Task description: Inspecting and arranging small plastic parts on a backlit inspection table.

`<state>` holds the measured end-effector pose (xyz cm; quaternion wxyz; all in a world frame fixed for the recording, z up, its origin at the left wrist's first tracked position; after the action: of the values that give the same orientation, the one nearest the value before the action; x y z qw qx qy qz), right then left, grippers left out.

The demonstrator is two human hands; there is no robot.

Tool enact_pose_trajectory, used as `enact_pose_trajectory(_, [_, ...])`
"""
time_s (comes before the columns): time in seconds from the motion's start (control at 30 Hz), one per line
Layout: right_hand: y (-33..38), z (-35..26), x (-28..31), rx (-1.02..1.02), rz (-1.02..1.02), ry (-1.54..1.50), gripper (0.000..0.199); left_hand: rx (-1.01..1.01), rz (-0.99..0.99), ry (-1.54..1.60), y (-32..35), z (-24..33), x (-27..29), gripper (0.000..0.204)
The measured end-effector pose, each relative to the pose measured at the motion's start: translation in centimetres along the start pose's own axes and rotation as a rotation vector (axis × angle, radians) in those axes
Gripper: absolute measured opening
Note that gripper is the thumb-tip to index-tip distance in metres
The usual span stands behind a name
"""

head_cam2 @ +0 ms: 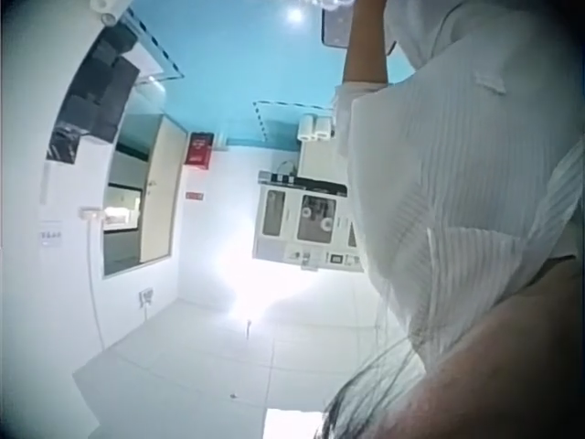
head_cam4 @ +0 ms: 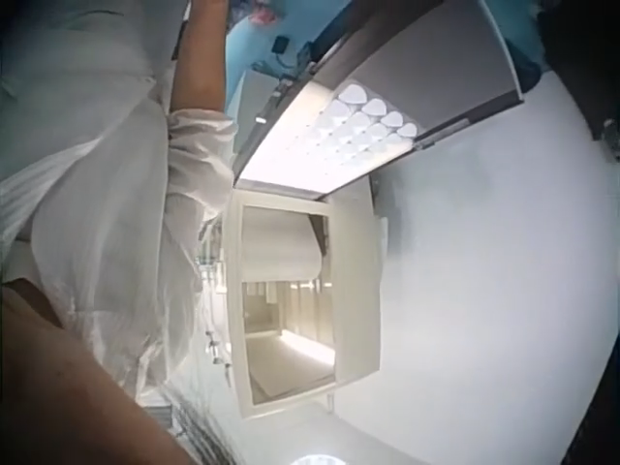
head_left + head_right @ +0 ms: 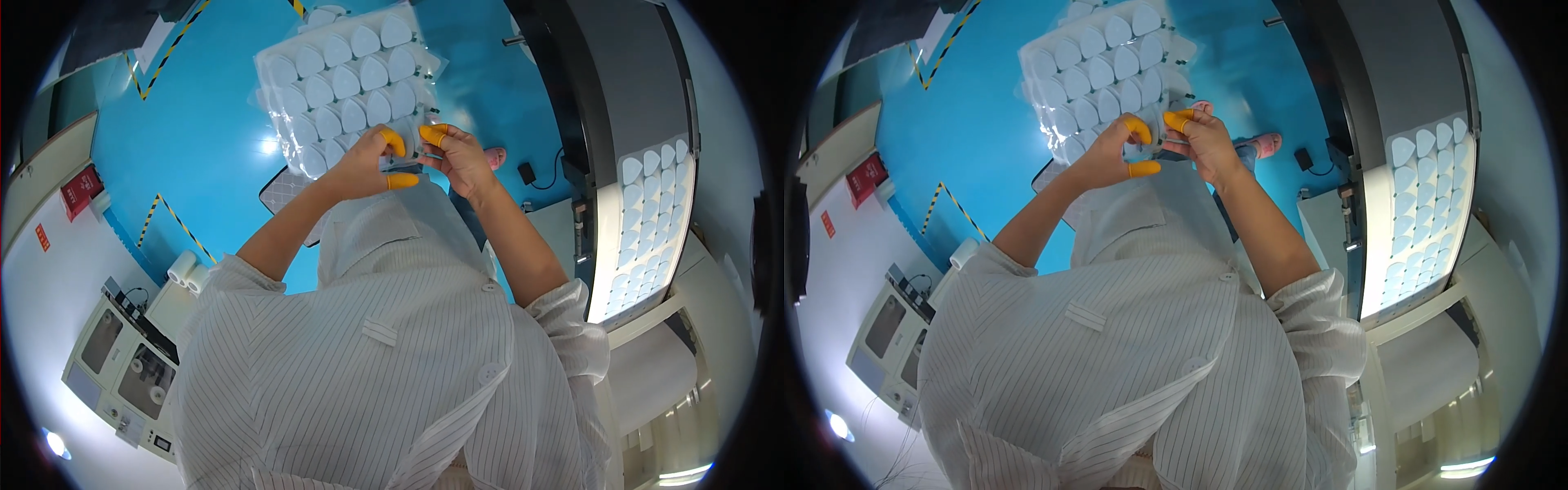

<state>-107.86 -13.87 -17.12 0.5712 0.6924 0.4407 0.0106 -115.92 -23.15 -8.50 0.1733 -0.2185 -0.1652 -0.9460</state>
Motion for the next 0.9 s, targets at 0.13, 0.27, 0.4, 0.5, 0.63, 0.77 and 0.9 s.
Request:
enact_pose_trajectory(0.13, [-0.3, -0.9, -1.9, -0.005, -0.053, 0.040, 0.024, 0.483, 0.067, 0.491, -0.8, -4.7, 0.5, 0.029])
enact_pose_trajectory(0.27, [-0.4, -1.4, -3.5, -0.049, -0.068, 0.060, 0.025, 0.640, 0.064, 0.743, -1.0, -6.3, 1.3, 0.032])
enact_pose_trajectory(0.4, [-0.8, -1.9, -4.9, -0.066, -0.108, 0.132, 0.025, 0.724, -0.016, 0.759, -1.0, -7.1, 1.8, 0.033])
enact_pose_trajectory(0.5, [-1.3, -2.0, -5.3, -0.045, -0.087, 0.188, 0.025, 0.726, -0.060, 0.843, -1.5, -7.3, 2.1, 0.035])
enact_pose_trajectory(0.63, [-1.8, -2.4, -5.8, -0.016, -0.078, 0.195, 0.024, 0.765, -0.130, 0.757, -2.3, -7.4, 3.0, 0.036])
enact_pose_trajectory(0.77, [-2.3, -2.8, -6.9, -0.013, -0.086, 0.252, 0.021, 0.804, -0.172, 0.608, -3.2, -7.6, 4.6, 0.037])
enact_pose_trajectory(0.9, [-2.8, -2.8, -6.7, -0.031, -0.066, 0.247, 0.020, 0.780, -0.181, 0.674, -3.6, -8.1, 4.8, 0.033])
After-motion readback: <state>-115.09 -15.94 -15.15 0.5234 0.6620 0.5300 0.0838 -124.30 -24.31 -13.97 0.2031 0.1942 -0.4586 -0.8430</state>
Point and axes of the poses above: each hand's wrist, its own y-axis away from the middle knuckle, its own x-axis out of the back of the hand, z = x × y, the point moved 10 cm from there along -y, towards the middle knuckle, and after that the axes turned 5 degrees about -z, right-handed, at the moved point
